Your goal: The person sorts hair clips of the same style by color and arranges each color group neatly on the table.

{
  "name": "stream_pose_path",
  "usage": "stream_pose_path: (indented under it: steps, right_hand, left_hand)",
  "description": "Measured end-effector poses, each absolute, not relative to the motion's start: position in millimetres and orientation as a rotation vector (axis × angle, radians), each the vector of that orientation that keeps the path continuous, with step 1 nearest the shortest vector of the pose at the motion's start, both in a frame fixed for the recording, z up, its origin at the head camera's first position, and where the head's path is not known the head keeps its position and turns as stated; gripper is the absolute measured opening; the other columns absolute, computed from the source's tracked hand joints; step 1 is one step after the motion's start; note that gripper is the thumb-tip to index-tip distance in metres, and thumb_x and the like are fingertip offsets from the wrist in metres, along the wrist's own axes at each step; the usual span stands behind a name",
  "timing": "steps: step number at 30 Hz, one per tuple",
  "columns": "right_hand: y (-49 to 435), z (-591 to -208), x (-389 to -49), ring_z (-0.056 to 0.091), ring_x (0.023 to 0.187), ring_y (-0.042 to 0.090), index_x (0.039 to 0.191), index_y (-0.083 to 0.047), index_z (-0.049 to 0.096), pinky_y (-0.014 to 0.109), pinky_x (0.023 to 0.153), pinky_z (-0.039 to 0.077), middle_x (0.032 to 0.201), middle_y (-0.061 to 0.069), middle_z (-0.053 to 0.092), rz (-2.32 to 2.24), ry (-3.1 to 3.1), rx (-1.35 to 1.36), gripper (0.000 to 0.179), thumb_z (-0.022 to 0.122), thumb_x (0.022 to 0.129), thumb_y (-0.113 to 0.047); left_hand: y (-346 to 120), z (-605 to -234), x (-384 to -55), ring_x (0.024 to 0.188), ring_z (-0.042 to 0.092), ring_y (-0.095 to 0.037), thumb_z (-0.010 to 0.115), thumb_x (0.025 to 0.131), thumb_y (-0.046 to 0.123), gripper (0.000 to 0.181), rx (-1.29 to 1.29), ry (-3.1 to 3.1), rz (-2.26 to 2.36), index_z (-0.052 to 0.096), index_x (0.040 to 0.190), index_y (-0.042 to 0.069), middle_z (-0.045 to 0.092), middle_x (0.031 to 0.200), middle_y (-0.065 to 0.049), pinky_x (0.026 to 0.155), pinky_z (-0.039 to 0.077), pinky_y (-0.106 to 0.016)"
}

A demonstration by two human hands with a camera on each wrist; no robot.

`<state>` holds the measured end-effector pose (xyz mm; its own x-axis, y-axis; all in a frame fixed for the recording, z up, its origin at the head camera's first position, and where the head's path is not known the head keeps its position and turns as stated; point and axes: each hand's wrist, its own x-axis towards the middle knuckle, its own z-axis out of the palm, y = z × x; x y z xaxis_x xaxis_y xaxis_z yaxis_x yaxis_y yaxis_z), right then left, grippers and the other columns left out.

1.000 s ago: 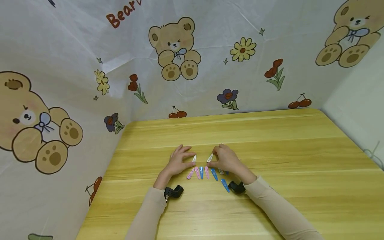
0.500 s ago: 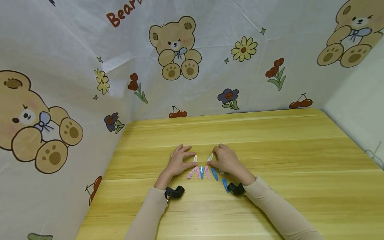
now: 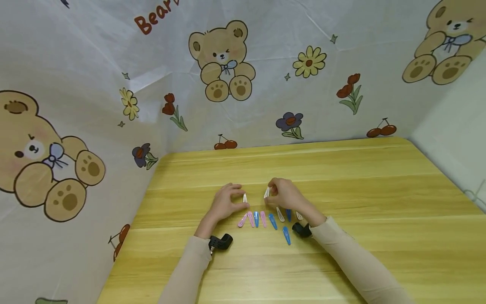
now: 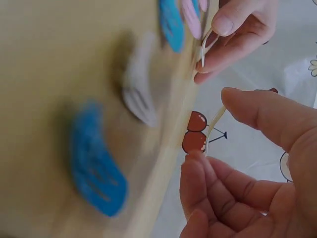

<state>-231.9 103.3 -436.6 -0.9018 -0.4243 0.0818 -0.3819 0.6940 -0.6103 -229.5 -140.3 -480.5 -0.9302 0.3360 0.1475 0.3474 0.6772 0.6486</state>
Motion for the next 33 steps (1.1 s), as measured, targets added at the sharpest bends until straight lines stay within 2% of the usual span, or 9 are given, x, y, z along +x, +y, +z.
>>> stream_pose_path:
  steps: [6,11,17,23,33]
  right_hand:
    - [90,-419,-265,0.062,0.073,0.016,0.113,0.006,0.062,0.033,0.072,0.052,0.085,0.009,0.069,-0.998,2.773,-0.695,0.042,0.079,0.081,-0.015]
    - [73,-415,-293,0.061,0.072,0.015,0.116,0.004,0.061,0.032,0.073,0.05,0.084,0.007,0.069,-0.952,2.702,-0.679,0.043,0.078,0.082,-0.016]
    - [60,-428,-316,0.061,0.073,0.015,0.119,0.002,0.061,0.027,0.07,0.049,0.089,0.009,0.069,-0.931,2.651,-0.649,0.045,0.079,0.081,-0.015]
    - [56,-442,-324,0.058,0.07,0.014,0.117,0.001,0.062,0.023,0.065,0.047,0.088,0.011,0.068,-0.944,2.59,-0.63,0.041,0.078,0.082,-0.013]
    - [52,-441,-322,0.049,0.056,0.009,0.118,-0.002,0.061,0.02,0.055,0.039,0.072,0.002,0.059,-0.879,2.54,-0.641,0.041,0.078,0.082,-0.012]
  left_hand:
    - [-146,-464,-256,0.135,0.045,-0.037,0.079,0.083,0.027,0.048,-0.499,-2.859,-1.217,0.067,0.123,0.003,0.056,0.139,-0.015,0.112,0.034,-0.053]
    - [-148,-458,-280,0.137,0.043,-0.036,0.077,0.085,0.029,0.051,-0.491,-2.899,-1.213,0.065,0.127,0.003,0.053,0.142,-0.016,0.113,0.033,-0.052]
    - [-149,-464,-294,0.141,0.037,-0.036,0.075,0.086,0.031,0.05,-0.487,-2.949,-1.218,0.065,0.128,0.006,0.047,0.148,-0.015,0.115,0.03,-0.052]
    - [-149,-473,-296,0.143,0.034,-0.036,0.075,0.086,0.03,0.048,-0.482,-2.941,-1.18,0.066,0.127,0.006,0.044,0.15,-0.014,0.116,0.028,-0.052]
    - [-148,-489,-296,0.147,0.026,-0.037,0.074,0.086,0.036,0.047,-0.507,-2.912,-1.003,0.068,0.126,0.012,0.042,0.152,-0.015,0.117,0.018,-0.059]
